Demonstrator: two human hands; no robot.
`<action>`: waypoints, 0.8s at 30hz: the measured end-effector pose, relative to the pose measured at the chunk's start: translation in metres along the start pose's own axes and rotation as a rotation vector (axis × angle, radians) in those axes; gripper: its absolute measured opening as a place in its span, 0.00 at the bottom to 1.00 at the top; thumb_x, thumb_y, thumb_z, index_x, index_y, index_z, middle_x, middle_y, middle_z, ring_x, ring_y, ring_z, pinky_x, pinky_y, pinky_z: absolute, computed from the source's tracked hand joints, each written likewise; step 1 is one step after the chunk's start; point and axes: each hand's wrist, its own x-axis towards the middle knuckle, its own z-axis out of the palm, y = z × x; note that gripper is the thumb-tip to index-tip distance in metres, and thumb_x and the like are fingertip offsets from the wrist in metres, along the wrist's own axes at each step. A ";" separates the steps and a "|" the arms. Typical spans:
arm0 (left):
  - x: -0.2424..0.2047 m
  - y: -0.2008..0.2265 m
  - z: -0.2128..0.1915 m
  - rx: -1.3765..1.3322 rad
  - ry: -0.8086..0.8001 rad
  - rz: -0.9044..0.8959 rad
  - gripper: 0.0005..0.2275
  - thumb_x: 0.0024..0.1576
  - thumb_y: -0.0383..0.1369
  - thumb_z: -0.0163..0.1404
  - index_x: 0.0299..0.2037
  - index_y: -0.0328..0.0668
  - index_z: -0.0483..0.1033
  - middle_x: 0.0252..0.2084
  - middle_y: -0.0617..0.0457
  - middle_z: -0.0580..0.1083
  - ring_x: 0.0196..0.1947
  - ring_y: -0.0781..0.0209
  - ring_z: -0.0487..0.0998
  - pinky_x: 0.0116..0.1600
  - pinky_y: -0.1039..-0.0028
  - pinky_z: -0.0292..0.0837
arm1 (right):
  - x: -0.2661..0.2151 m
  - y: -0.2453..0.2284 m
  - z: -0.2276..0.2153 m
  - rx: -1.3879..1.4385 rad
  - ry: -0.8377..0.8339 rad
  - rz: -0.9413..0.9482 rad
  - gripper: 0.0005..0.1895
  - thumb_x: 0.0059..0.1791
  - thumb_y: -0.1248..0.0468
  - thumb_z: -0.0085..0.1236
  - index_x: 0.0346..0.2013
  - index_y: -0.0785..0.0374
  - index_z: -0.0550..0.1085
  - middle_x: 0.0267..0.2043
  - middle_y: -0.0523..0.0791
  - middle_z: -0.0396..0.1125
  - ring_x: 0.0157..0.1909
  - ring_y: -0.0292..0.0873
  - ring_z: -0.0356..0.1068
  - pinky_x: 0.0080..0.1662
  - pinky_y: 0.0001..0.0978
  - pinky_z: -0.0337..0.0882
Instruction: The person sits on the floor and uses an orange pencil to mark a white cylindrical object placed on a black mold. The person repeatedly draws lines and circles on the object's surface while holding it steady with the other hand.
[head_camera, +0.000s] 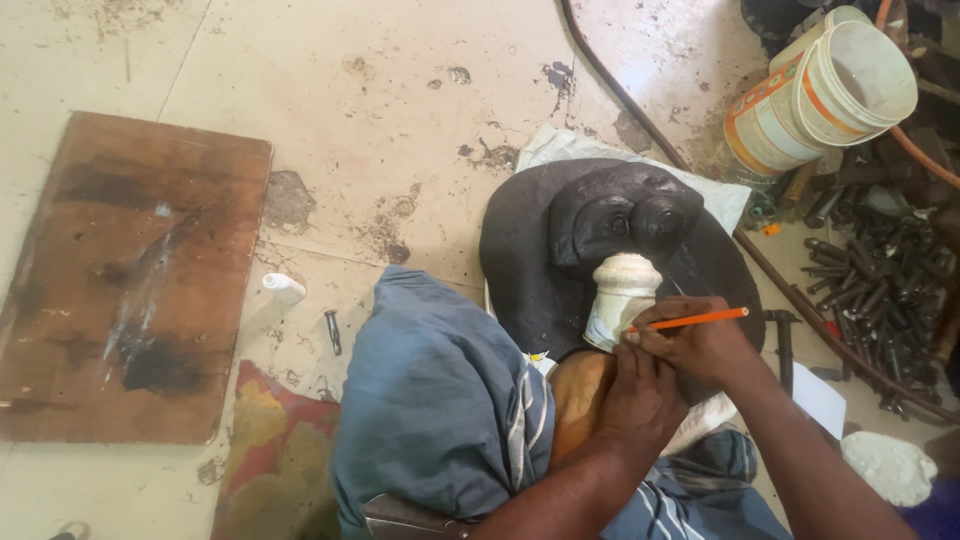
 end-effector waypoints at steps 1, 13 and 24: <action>0.001 0.000 -0.001 -0.009 0.020 -0.016 0.20 0.57 0.38 0.48 0.56 0.37 0.78 0.59 0.32 0.71 0.60 0.27 0.69 0.64 0.41 0.57 | 0.000 0.000 0.000 0.001 -0.002 0.006 0.10 0.41 0.61 0.70 0.34 0.63 0.84 0.34 0.46 0.79 0.36 0.41 0.80 0.41 0.34 0.78; 0.003 0.000 0.001 -0.020 -0.044 0.014 0.19 0.58 0.37 0.49 0.55 0.34 0.79 0.58 0.31 0.72 0.61 0.27 0.69 0.66 0.39 0.56 | -0.003 0.006 0.002 0.038 0.073 0.084 0.11 0.41 0.62 0.70 0.35 0.64 0.84 0.35 0.46 0.79 0.37 0.41 0.79 0.42 0.32 0.77; 0.002 -0.001 -0.001 -0.030 -0.118 0.067 0.19 0.57 0.36 0.50 0.56 0.34 0.78 0.58 0.30 0.71 0.61 0.28 0.68 0.66 0.39 0.55 | -0.007 0.019 0.009 0.043 0.199 0.012 0.11 0.42 0.64 0.67 0.38 0.64 0.82 0.37 0.46 0.79 0.38 0.39 0.79 0.43 0.30 0.77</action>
